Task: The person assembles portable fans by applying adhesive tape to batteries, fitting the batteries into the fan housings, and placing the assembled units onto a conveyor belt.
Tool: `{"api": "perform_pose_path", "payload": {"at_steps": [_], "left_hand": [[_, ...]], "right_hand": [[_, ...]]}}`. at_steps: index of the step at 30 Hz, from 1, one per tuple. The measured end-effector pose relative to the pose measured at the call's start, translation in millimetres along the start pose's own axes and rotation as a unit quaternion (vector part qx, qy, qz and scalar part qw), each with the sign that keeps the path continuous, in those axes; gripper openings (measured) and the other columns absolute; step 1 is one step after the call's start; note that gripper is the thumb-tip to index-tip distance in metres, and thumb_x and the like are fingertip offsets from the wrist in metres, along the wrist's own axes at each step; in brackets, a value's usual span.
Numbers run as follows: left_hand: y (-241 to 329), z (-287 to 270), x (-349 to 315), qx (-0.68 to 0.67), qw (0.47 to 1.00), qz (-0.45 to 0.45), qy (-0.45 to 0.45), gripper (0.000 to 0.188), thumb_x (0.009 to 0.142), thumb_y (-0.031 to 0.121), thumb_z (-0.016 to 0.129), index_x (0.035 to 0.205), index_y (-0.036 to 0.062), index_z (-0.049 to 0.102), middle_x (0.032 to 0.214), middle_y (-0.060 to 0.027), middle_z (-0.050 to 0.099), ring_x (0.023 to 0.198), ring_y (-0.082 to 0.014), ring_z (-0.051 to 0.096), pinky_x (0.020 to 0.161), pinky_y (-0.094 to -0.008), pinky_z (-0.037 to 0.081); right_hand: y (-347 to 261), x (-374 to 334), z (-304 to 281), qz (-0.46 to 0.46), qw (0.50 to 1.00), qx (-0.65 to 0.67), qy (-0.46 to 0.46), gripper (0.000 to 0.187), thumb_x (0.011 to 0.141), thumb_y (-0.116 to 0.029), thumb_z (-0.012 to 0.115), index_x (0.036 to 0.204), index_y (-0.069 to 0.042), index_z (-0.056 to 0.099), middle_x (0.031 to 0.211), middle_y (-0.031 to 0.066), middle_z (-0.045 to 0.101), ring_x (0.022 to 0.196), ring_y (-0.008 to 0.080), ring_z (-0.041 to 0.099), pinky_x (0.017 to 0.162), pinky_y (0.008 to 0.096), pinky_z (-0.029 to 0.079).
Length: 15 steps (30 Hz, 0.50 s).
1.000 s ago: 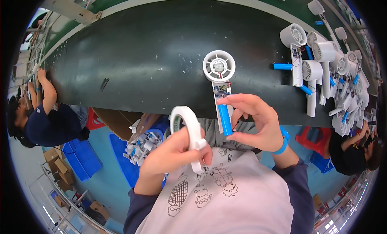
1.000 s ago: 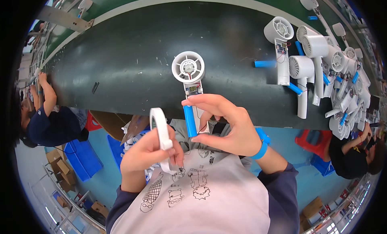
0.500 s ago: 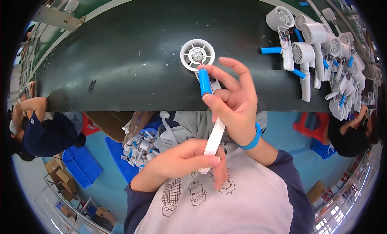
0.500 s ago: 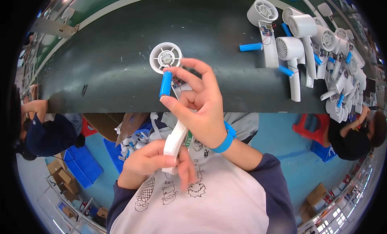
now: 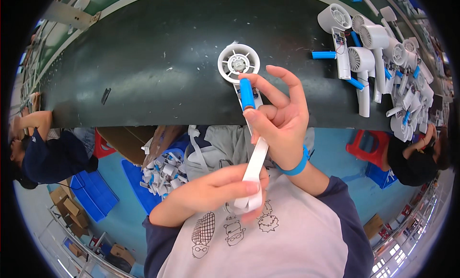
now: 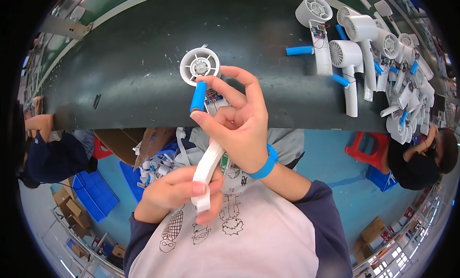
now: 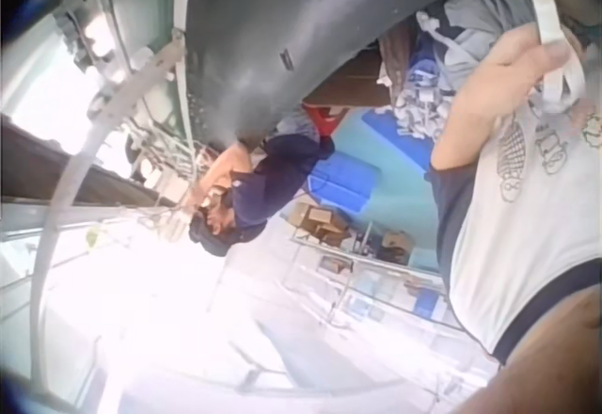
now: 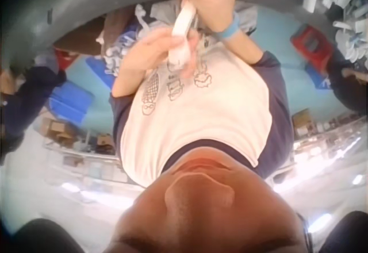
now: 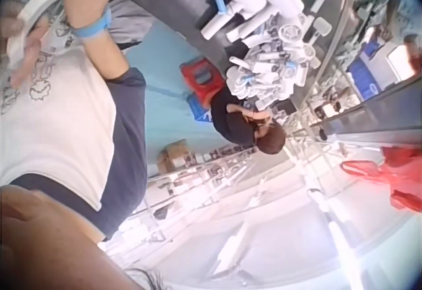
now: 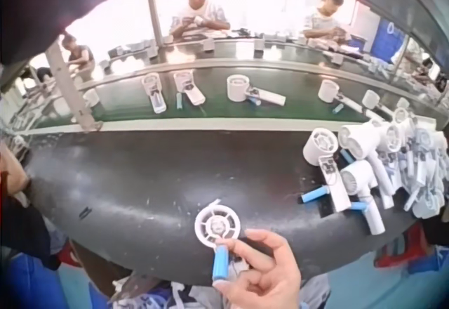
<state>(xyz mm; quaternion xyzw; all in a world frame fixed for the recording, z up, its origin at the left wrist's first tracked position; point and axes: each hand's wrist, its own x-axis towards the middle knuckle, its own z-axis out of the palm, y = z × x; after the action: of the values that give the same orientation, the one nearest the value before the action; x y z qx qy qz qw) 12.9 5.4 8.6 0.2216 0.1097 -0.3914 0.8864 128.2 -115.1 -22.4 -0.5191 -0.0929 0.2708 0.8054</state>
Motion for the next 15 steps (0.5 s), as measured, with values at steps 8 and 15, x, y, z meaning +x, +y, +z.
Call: {"api": "perform_pose_path", "payload": {"at_steps": [8,15], "left_hand": [[-9.8,6.9,-14.2,0.265,0.946,0.066,0.172,0.025,0.082,-0.001,0.039,0.107,0.0000,0.036,0.093,-0.0110,0.058,0.086,-0.0172,0.055,0.079,-0.0325,0.044],[-12.2,-3.9,-2.8,0.323,0.918,0.089,0.210,0.032,0.082,0.002,0.047,0.110,-0.0060,0.033,0.092,-0.0125,0.059,0.085,-0.0219,0.061,0.071,-0.0333,0.050]], "right_hand": [[-20.4,-6.5,-34.2,0.040,0.973,-0.148,-0.172,0.067,0.069,0.006,0.066,0.127,-0.001,0.033,0.124,0.0238,0.055,0.070,0.0082,0.054,0.071,0.0217,0.043],[-18.5,-8.9,-43.6,0.046,0.929,-0.214,-0.297,0.072,0.066,0.004,0.073,0.126,-0.003,0.035,0.125,0.0196,0.056,0.069,0.0106,0.059,0.068,0.0225,0.042]]}}
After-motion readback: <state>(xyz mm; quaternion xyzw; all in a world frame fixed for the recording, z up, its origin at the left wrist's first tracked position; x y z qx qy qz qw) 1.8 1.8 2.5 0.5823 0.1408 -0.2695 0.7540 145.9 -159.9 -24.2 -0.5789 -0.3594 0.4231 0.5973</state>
